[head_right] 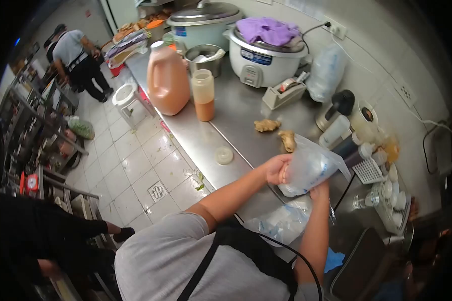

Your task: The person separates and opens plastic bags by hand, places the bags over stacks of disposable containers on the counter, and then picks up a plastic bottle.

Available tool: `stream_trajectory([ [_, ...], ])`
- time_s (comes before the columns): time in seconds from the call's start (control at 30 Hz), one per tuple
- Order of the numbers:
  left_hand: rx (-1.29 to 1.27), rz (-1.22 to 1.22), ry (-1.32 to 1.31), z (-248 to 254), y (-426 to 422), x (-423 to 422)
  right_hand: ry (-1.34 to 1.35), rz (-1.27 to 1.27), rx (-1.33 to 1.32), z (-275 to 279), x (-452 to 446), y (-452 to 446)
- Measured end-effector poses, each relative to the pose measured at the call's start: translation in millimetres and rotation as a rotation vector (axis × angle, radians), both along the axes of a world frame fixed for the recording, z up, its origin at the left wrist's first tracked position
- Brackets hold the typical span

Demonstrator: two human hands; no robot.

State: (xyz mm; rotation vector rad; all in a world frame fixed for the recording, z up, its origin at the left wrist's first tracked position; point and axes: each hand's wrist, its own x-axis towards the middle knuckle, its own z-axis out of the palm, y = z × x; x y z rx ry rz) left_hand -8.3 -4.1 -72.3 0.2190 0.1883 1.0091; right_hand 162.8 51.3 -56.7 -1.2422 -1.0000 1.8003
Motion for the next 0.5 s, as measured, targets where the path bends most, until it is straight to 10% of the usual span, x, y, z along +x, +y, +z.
stream_trajectory([
  [0.5,-0.205,0.181,0.315,-5,-9,8,-0.001,-0.108,-0.035,-36,13,2],
])
